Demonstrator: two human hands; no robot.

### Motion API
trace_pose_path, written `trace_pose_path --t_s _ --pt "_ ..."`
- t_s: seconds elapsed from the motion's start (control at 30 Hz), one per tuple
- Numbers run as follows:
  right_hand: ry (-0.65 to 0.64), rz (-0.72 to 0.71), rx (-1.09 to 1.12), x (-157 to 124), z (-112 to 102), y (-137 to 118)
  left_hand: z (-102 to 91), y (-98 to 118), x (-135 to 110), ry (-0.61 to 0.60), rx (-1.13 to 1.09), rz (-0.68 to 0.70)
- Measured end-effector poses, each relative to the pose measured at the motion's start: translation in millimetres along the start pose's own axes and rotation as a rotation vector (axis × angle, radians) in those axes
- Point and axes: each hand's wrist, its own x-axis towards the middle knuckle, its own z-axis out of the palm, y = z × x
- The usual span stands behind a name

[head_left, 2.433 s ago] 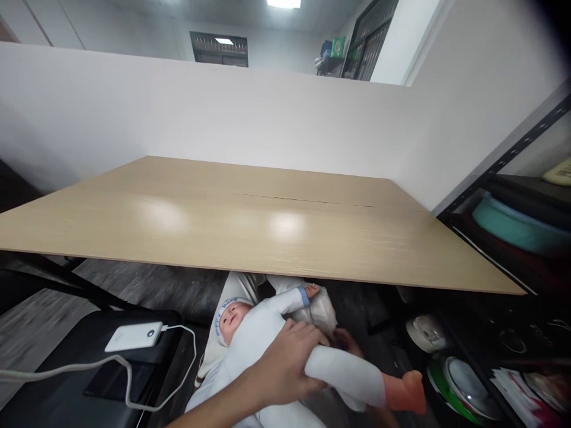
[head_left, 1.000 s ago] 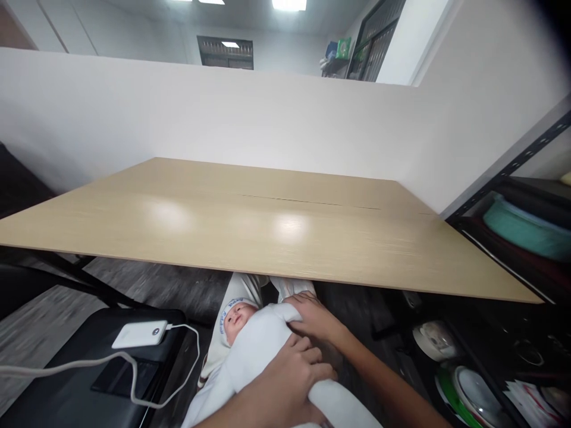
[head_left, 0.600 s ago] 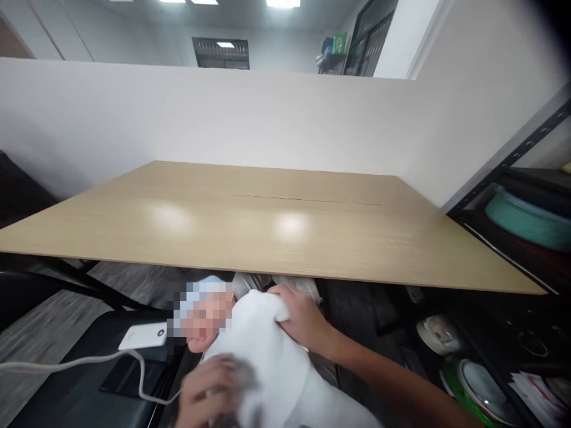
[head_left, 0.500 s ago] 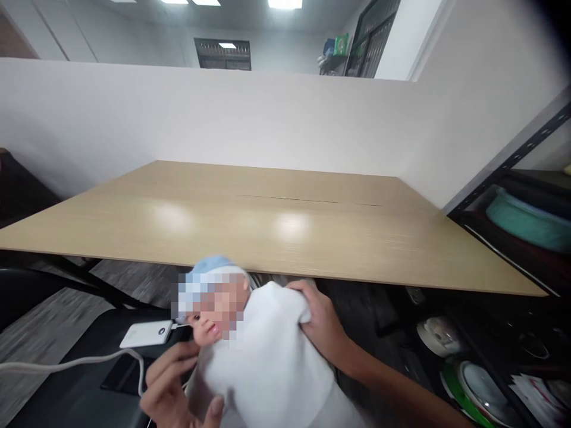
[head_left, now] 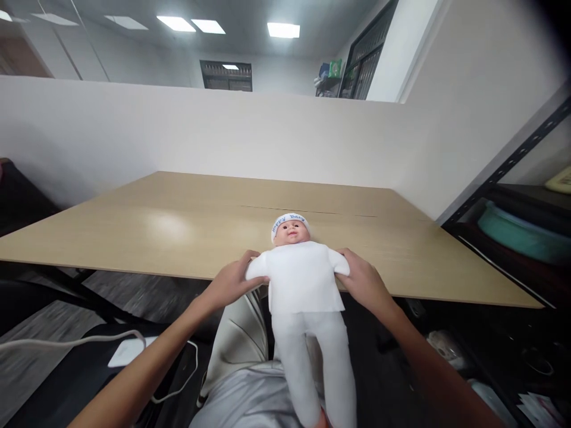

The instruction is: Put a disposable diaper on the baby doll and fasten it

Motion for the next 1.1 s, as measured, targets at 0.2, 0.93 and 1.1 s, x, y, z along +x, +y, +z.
trace_pose_path --t_s 0.2,0.93,1.1 --pt "-0.121 -0.068 -0.075 3 2 31 -2.4 -13 24 -0.07 0.099 0.032" --pt "-0.037 -0.121 -0.02 152 74 123 -20.8 -133 190 0.084 0.357 0.107" --pt "0.012 -0.17 -0.038 218 92 143 -24.2 -156 251 0.16 0.356 0.105"
